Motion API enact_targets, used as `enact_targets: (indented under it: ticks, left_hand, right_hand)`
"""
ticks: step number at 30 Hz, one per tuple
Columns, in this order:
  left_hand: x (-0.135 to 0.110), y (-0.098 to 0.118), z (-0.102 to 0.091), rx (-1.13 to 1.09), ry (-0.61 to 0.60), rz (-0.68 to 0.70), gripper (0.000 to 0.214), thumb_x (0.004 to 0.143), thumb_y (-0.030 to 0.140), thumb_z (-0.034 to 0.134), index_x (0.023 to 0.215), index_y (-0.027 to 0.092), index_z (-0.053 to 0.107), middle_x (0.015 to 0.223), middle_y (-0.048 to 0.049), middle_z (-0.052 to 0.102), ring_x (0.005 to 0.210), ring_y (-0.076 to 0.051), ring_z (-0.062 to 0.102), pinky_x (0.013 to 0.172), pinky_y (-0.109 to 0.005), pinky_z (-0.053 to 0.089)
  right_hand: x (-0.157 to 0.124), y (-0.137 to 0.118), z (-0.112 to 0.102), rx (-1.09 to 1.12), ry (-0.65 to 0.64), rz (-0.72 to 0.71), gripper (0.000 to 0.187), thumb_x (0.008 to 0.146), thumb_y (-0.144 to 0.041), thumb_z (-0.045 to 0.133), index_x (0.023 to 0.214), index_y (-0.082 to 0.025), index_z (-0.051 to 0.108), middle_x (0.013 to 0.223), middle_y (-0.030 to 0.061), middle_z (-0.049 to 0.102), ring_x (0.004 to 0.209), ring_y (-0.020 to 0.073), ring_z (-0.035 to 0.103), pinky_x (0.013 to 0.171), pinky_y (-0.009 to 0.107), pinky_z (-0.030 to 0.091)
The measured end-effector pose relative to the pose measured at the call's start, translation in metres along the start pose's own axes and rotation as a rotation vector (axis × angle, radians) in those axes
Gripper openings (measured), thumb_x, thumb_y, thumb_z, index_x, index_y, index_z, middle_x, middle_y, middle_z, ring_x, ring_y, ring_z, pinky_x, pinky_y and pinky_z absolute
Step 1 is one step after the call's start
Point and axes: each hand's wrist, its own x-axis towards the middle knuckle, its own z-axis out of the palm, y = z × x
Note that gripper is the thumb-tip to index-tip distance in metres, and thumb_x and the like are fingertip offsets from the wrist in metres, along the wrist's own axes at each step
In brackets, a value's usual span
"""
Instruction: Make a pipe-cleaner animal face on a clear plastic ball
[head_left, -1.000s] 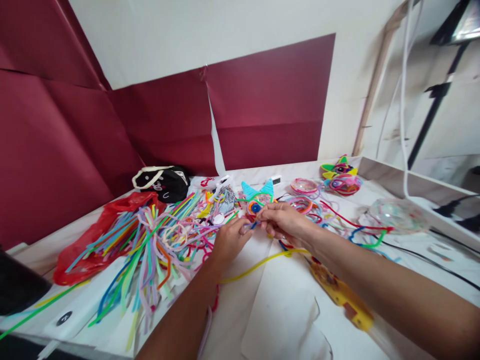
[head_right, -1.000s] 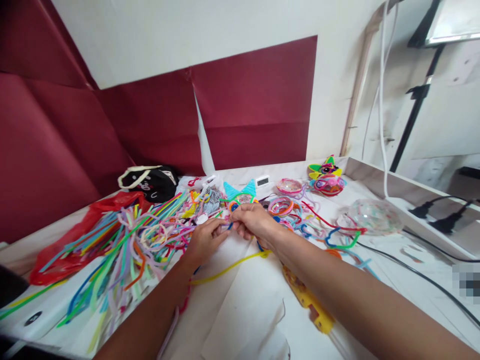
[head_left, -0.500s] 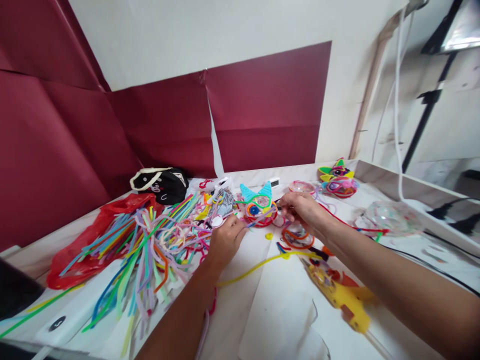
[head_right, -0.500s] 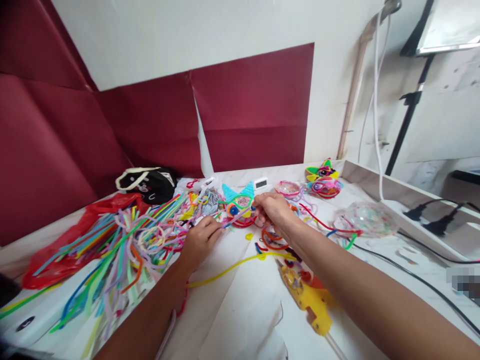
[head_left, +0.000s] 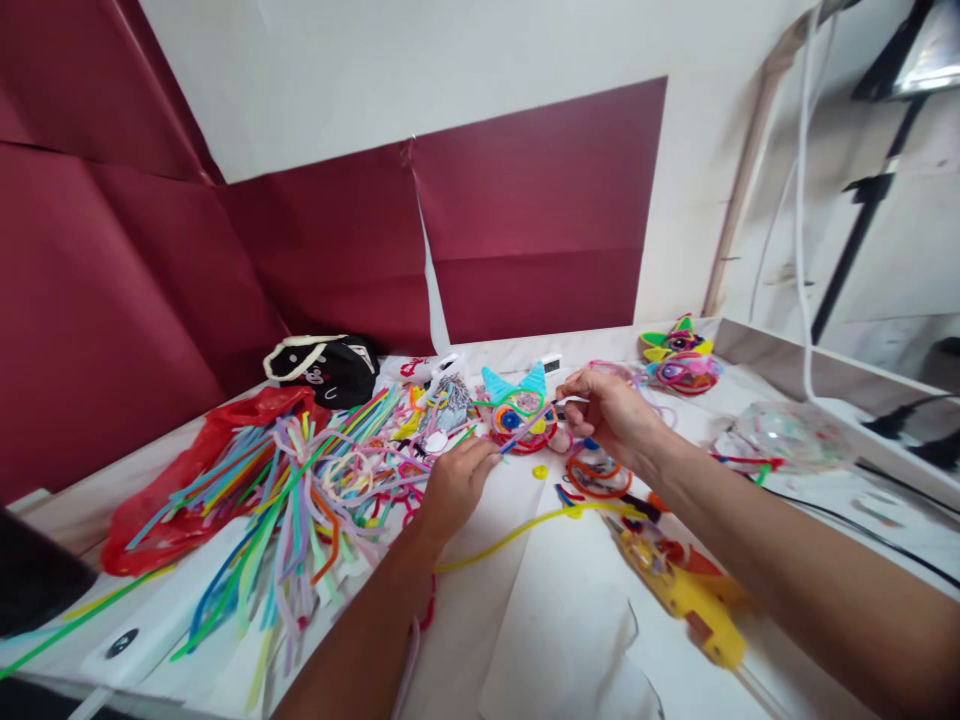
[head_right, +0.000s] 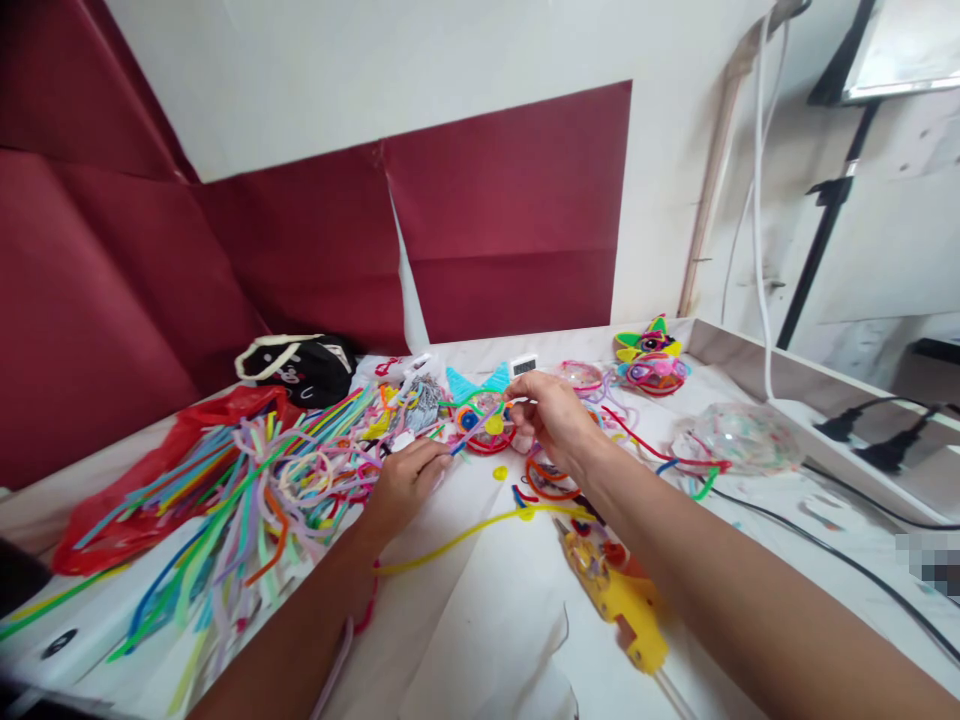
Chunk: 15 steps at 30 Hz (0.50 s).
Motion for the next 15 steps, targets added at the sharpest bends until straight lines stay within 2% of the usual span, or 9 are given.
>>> enact_targets:
  ticks: [6,11,15]
  left_hand:
    - [0.001,0.002,0.000,-0.058,0.014,-0.074,0.022,0.094,0.025,0.044,0.082,0.018,0.061,0.076,-0.0011,0.062,0.071,-0.014,0.057,0.067,-0.024,0.042]
    - [0.001,0.009,-0.001,-0.114,0.002,-0.166,0.023,0.093,0.028,0.046,0.081,0.018,0.063,0.072,0.0005,0.063,0.066,-0.013,0.057,0.065,-0.023,0.042]
    - [0.001,0.014,-0.001,-0.131,0.004,-0.161,0.020,0.091,0.030,0.050,0.081,0.018,0.064,0.070,0.0007,0.063,0.065,-0.012,0.056,0.065,-0.023,0.041]
  right_hand:
    - [-0.003,0.000,0.005,0.091,-0.064,0.038,0.008,0.062,-0.015,0.057,0.068,-0.018,0.052,0.071,0.0018,0.066,0.050,0.0101,0.056,0.035,0.017,0.033]
    - [-0.003,0.004,0.002,0.114,-0.096,0.063,0.005,0.066,-0.017,0.056,0.069,-0.020,0.052,0.065,0.0021,0.064,0.046,0.0111,0.053,0.035,0.019,0.034]
    - [-0.005,0.012,0.010,0.124,-0.124,0.093,0.005,0.064,-0.016,0.054,0.067,-0.019,0.051,0.062,0.0013,0.062,0.048,0.0108,0.056,0.038,0.018,0.036]
